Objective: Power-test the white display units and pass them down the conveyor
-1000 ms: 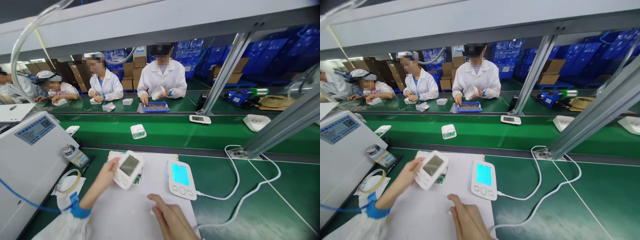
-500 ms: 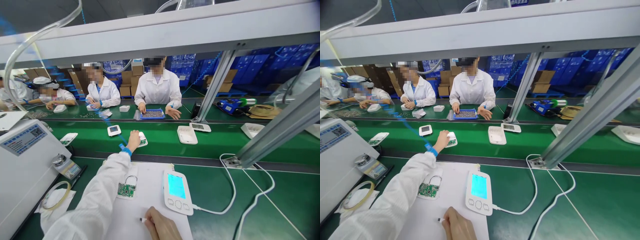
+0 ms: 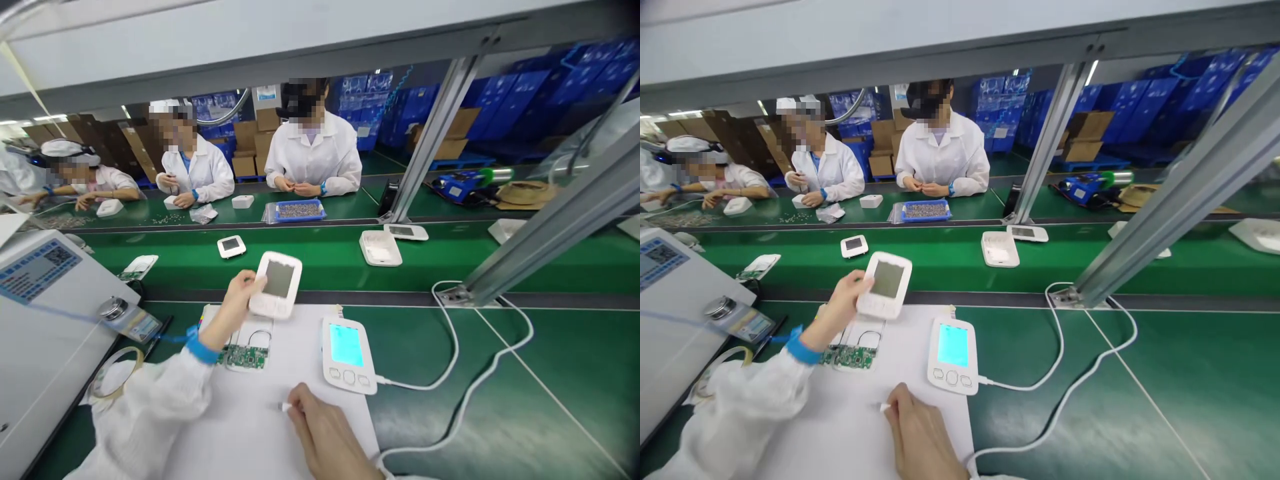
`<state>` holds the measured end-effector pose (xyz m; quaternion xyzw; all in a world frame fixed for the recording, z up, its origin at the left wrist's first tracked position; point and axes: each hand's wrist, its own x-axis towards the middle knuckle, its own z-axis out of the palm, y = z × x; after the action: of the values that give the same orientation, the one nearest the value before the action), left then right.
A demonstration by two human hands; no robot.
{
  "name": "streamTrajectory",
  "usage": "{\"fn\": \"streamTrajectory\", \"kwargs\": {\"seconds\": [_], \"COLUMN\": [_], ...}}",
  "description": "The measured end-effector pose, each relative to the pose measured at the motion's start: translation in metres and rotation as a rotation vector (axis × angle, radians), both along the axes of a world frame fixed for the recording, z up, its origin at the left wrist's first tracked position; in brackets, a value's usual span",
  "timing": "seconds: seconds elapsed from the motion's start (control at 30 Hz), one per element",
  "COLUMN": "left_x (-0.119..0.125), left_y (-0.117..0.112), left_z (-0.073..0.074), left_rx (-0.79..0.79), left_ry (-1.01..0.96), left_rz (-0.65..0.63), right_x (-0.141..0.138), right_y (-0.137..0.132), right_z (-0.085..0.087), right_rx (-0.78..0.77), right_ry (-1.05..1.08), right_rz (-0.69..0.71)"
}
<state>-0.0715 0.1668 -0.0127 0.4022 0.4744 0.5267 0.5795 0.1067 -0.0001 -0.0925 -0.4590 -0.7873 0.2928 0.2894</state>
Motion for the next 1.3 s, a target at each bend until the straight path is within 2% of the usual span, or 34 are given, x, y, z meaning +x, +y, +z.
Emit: {"fn": "streamTrajectory", "kwargs": {"seconds": [0.13, 0.2, 0.27, 0.47, 1.03, 1.3], "left_x": [-0.017, -0.018, -0.018, -0.015, -0.018, -0.016], "left_y": [-0.094, -0.122, -0.136, -0.138, -0.139, -0.142], "left_z": [-0.013, -0.019, -0.023, -0.032, -0.03, -0.03], "left_rx": [-0.103, -0.136, -0.159, -0.188, -0.132, -0.123], "left_ry": [-0.071, -0.108, -0.137, -0.19, -0.166, -0.133], "left_rz": [0.061, 0.121, 0.17, 0.228, 0.249, 0.25], "right_x": [0.002, 0.002, 0.001, -0.001, 0.0, -0.001], "right_y": [-0.003, -0.004, -0.006, -0.008, -0.008, -0.009], "right_z": [0.017, 0.021, 0.023, 0.024, 0.026, 0.022], "right_rx": [-0.026, -0.033, -0.05, -0.017, -0.044, 0.096], "right_ry": [0.15, 0.181, 0.18, 0.191, 0.134, 0.056], "right_rz": [-0.078, -0.069, -0.034, -0.005, -0.025, -0.038]}}
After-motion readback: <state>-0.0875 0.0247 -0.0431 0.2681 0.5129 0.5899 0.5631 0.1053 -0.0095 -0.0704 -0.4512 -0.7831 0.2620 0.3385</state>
